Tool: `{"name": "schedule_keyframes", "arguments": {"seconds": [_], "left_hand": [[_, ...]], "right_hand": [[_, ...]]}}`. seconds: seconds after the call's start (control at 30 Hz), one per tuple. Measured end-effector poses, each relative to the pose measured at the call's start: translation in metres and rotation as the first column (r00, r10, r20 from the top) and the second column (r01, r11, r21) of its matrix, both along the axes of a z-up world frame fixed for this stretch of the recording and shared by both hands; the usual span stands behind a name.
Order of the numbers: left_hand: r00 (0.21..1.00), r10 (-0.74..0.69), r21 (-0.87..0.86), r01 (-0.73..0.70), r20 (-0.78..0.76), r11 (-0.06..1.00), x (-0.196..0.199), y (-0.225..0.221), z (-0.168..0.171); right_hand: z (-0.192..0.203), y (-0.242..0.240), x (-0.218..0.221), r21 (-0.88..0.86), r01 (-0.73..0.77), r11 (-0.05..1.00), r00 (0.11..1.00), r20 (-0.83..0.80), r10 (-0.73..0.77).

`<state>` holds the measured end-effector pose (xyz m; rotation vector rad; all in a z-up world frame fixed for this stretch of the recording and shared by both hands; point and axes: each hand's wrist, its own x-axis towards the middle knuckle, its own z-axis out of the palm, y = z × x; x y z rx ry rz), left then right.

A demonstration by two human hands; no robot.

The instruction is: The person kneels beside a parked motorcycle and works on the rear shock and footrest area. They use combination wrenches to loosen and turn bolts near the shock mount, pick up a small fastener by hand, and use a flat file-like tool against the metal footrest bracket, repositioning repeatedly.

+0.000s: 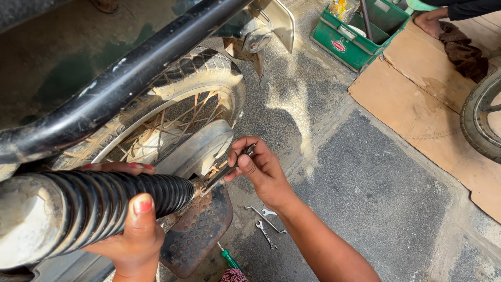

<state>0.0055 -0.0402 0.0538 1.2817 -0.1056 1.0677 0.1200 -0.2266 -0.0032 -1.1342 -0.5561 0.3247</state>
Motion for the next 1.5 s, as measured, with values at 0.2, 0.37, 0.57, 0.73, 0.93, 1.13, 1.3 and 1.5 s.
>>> {"name": "schedule_keyframes", "arguments": {"seconds": [0.2, 0.37, 0.57, 0.73, 0.93, 1.13, 1.3, 1.5], "left_hand": [[0.999, 0.015, 0.019, -0.016, 0.03, 1.0, 0.002, 0.002, 0.0], [1.0, -0.003, 0.016, 0.003, 0.016, 1.0, 0.001, 0.004, -0.006], [0.997, 0.029, 0.047, -0.026, -0.069, 0.999, -0.009, 0.015, -0.004], [0.998, 0.056, 0.094, -0.053, -0.029, 0.994, -0.007, 0.02, -0.008], [0.997, 0.074, 0.181, -0.069, -0.024, 0.981, -0.01, 0.023, 0.004], [0.999, 0.048, 0.115, -0.047, -0.006, 0.992, -0.008, 0.021, -0.004], [0.999, 0.032, 0.095, -0.029, -0.025, 0.995, -0.01, 0.022, -0.005], [0.997, 0.044, 0.051, -0.041, -0.057, 0.998, -0.009, 0.021, -0.002]], "right_hand": [[-0.003, 0.002, -0.003, 0.006, -0.012, 1.0, 1.0, -0.01, 0.012], [-0.005, 0.001, -0.003, 0.004, 0.017, 1.0, 1.0, -0.014, -0.017], [-0.012, 0.005, -0.002, 0.14, 0.115, 0.983, 0.992, -0.075, -0.106], [-0.026, 0.012, 0.008, 0.224, 0.139, 0.965, 0.987, -0.106, -0.118], [-0.044, 0.018, 0.021, 0.059, 0.278, 0.959, 0.958, -0.084, -0.273], [-0.048, 0.026, 0.034, 0.039, 0.309, 0.95, 0.941, -0.155, -0.299], [-0.052, 0.036, 0.042, -0.052, 0.364, 0.93, 0.919, -0.139, -0.368], [-0.05, 0.04, 0.049, -0.081, 0.367, 0.927, 0.919, -0.126, -0.375]]}}
